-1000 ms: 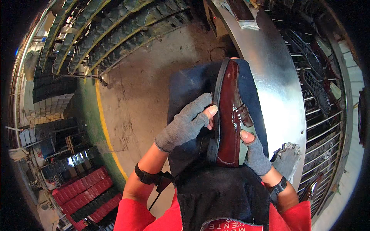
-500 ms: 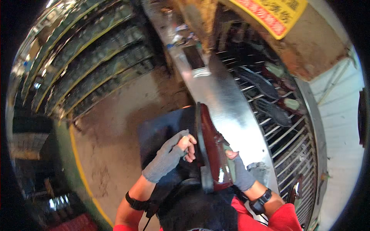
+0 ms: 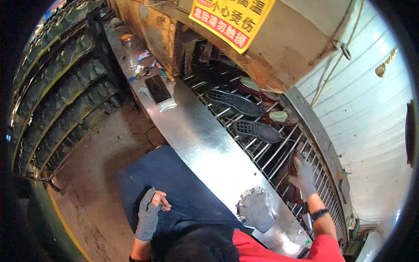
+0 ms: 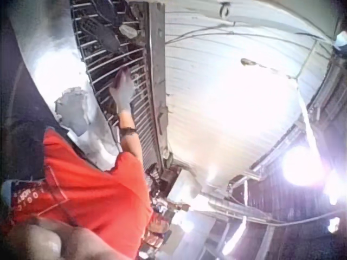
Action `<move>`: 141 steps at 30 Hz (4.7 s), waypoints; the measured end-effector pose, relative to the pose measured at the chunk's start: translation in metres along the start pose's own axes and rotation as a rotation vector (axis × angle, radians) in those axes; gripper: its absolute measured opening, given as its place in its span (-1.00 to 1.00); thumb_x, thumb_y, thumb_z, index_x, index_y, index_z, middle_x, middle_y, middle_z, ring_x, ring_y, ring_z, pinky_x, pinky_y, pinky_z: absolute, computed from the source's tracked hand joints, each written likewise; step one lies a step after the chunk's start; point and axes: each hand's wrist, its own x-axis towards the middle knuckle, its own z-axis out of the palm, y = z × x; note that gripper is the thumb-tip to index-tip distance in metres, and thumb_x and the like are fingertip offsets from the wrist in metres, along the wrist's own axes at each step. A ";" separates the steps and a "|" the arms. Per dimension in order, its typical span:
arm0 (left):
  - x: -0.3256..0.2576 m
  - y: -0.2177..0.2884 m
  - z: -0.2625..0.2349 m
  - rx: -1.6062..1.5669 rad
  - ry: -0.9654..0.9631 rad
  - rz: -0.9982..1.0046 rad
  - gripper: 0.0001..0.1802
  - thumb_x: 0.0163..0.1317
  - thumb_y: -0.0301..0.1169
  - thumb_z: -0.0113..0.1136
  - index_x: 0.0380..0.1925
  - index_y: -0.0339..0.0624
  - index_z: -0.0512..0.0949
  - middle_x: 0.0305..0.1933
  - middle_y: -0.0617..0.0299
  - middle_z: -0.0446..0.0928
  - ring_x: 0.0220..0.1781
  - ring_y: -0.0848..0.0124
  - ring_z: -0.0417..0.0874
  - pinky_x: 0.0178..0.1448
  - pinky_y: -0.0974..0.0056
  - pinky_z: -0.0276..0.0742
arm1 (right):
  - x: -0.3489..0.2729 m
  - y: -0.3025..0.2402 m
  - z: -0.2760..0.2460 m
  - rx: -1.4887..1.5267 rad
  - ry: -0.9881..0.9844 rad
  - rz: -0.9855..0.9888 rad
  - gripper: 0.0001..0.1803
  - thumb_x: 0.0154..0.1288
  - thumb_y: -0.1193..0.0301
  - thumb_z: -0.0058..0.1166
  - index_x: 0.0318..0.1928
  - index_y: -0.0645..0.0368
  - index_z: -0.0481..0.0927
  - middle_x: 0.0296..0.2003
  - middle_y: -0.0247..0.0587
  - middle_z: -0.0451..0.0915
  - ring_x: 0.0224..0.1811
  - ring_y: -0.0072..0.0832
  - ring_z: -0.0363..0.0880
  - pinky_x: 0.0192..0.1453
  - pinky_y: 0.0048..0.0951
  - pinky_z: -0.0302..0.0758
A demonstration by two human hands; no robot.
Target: Polishing and wiping a leather shoe with a cloth in a factory setting.
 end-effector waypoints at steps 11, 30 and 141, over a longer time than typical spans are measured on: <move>0.000 0.017 0.021 -0.011 -0.043 0.051 -0.67 0.68 -0.22 0.00 0.00 -0.29 0.59 -0.24 0.16 0.60 -0.21 0.36 0.72 -0.08 0.23 0.73 | 0.197 -0.129 0.040 0.178 0.135 -0.495 -0.21 -0.07 0.40 0.43 0.30 0.09 0.54 0.14 0.04 0.60 0.26 0.06 0.55 0.38 -0.03 0.50; 0.007 -0.041 0.034 -0.264 0.240 -0.215 -0.65 0.59 -0.31 0.16 0.23 -0.26 0.56 -0.02 0.29 0.66 -0.14 0.50 0.67 -0.03 0.34 0.64 | 0.259 0.040 0.073 1.822 -0.098 0.406 0.01 0.10 -0.34 0.49 0.41 -0.13 0.40 0.23 -0.12 0.53 0.16 -0.07 0.56 0.26 0.20 0.52; -0.012 0.028 0.041 -0.001 0.021 0.358 -0.09 0.52 0.03 0.19 0.62 -0.34 0.13 0.46 0.01 0.41 0.45 0.27 0.44 0.55 0.16 0.32 | -0.001 -0.332 -0.047 0.910 -0.661 -0.944 -0.11 -0.08 0.31 0.73 0.29 0.21 0.57 0.08 -0.25 0.68 0.17 -0.48 0.64 0.30 -0.37 0.56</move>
